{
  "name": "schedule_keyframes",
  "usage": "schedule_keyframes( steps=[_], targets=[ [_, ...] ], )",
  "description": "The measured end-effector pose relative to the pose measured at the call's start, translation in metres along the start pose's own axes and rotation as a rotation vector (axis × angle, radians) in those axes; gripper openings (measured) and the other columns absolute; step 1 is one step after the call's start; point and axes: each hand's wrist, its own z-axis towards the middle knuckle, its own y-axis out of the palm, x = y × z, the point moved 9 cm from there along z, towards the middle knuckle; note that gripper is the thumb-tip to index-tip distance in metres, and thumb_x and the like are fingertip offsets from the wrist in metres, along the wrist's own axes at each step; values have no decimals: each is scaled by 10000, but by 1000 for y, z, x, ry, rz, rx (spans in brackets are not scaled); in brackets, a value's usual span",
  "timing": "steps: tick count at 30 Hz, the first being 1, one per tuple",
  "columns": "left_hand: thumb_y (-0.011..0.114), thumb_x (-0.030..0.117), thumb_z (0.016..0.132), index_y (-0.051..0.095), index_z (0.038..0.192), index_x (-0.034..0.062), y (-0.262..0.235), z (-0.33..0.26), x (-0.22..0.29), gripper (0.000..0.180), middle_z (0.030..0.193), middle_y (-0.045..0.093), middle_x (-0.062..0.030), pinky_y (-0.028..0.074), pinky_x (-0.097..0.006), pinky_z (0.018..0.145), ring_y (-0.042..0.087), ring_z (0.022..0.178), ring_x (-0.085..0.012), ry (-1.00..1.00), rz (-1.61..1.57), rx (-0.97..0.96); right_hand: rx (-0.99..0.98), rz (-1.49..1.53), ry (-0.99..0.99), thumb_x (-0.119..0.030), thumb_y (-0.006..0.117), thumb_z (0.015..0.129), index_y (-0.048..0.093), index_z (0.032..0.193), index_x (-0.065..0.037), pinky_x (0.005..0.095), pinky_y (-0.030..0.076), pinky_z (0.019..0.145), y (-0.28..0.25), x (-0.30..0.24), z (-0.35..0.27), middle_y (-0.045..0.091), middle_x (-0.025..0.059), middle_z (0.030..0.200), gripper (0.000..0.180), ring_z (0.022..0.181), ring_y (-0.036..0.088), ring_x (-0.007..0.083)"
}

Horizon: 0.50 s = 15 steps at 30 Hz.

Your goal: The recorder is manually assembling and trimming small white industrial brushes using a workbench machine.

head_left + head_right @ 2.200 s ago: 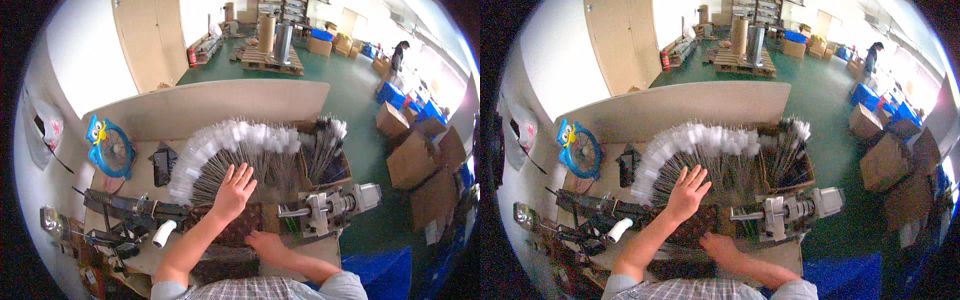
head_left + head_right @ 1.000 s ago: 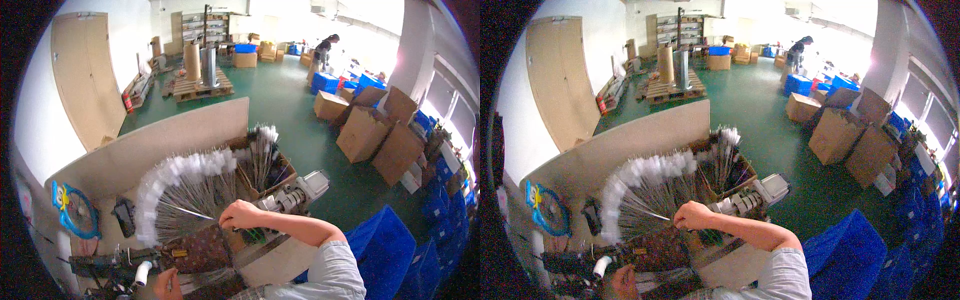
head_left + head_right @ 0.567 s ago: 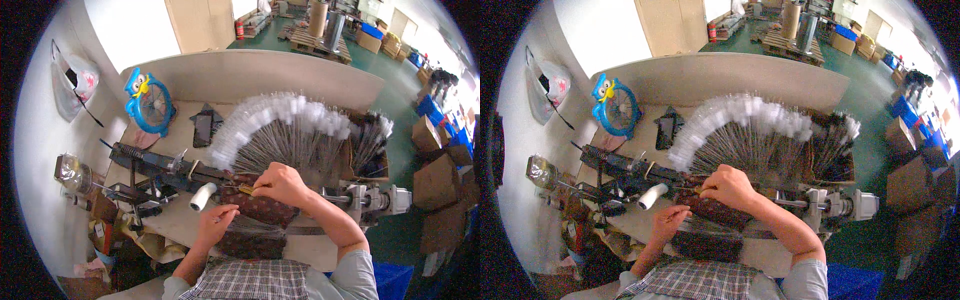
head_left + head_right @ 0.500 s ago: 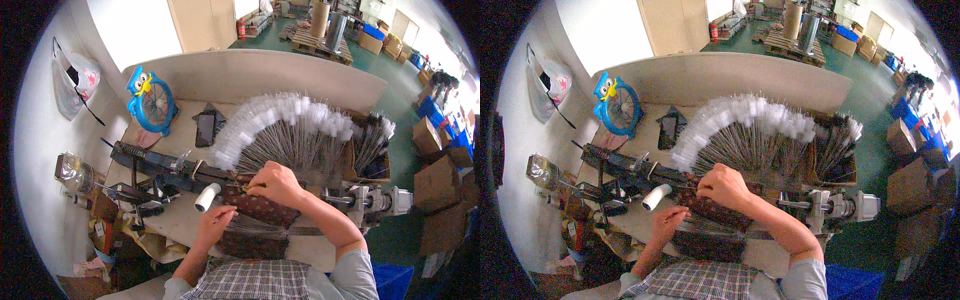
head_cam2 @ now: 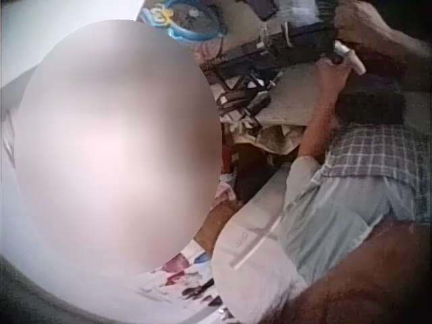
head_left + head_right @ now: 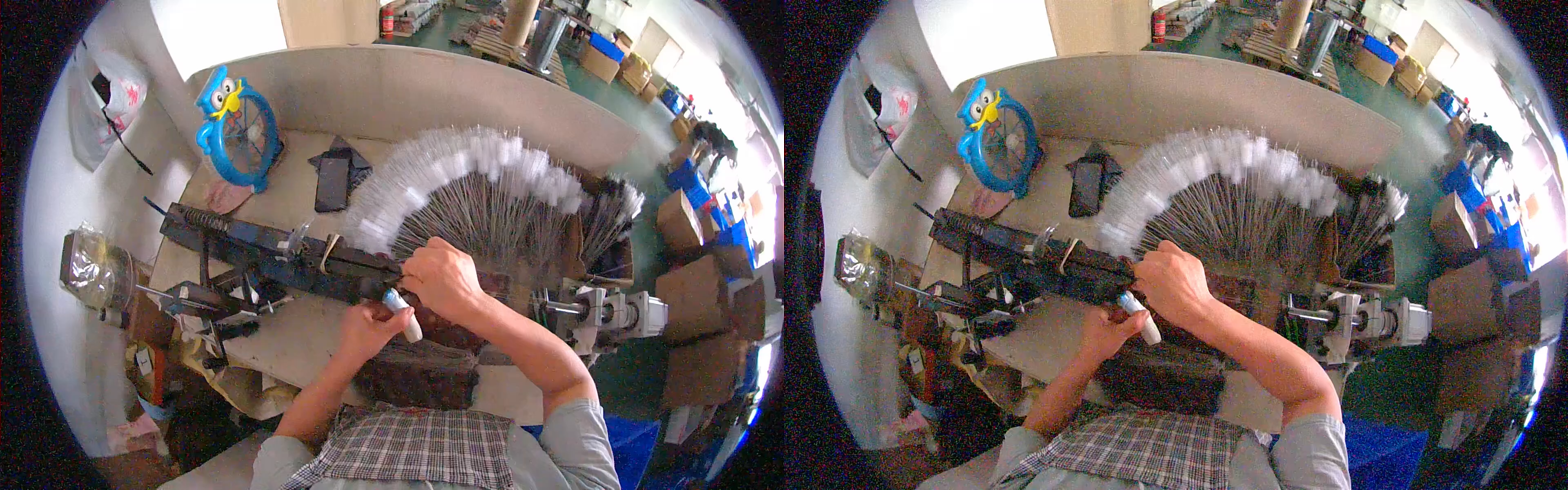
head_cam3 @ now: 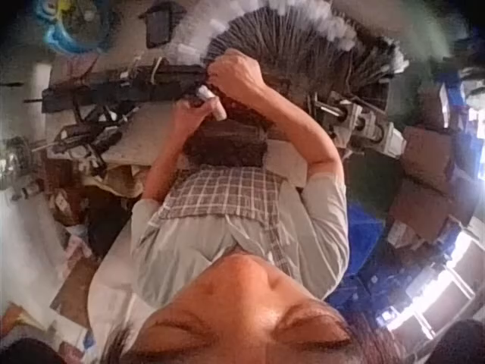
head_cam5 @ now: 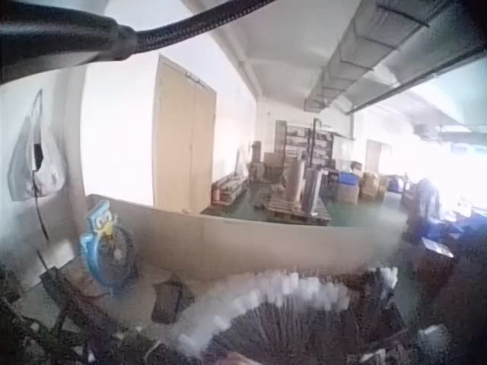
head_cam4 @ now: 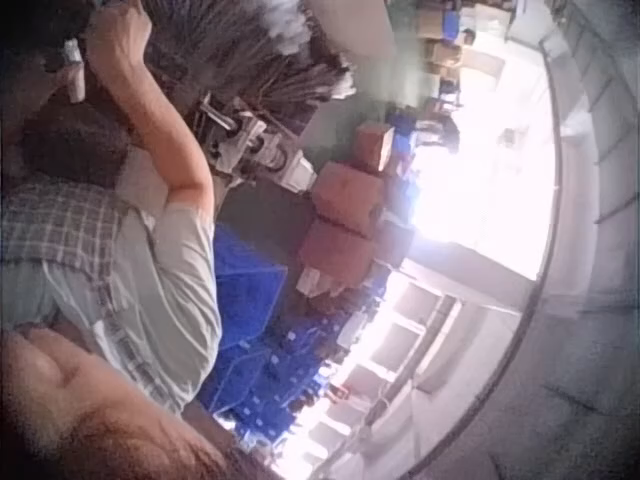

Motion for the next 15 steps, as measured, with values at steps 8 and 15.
schedule_keyframes(
  steps=[8, 15],
  targets=[
    [636, 157, 792, 580, 881, 28, 28, -9, 24, 166, 774, 608, -58, 488, -306, 605, 590, 674, -143, -130, -592, -97, 315, 192, -25, -152, 578, 750, 612, 837, -108, 371, 492, 613, -55, 12, -48, 577, 52, 739, 104, 724, 579, 252],
    [639, 61, 737, 503, 783, 36, 23, -11, 20, 145, 668, 570, -59, 486, -307, 514, 582, 577, -152, -57, -206, 10, 39, 300, -53, -25, 523, 764, 556, 1062, -51, 375, 516, 669, 21, 8, -73, 600, 105, 978, 301, 830, 612, 275]
  ],
)
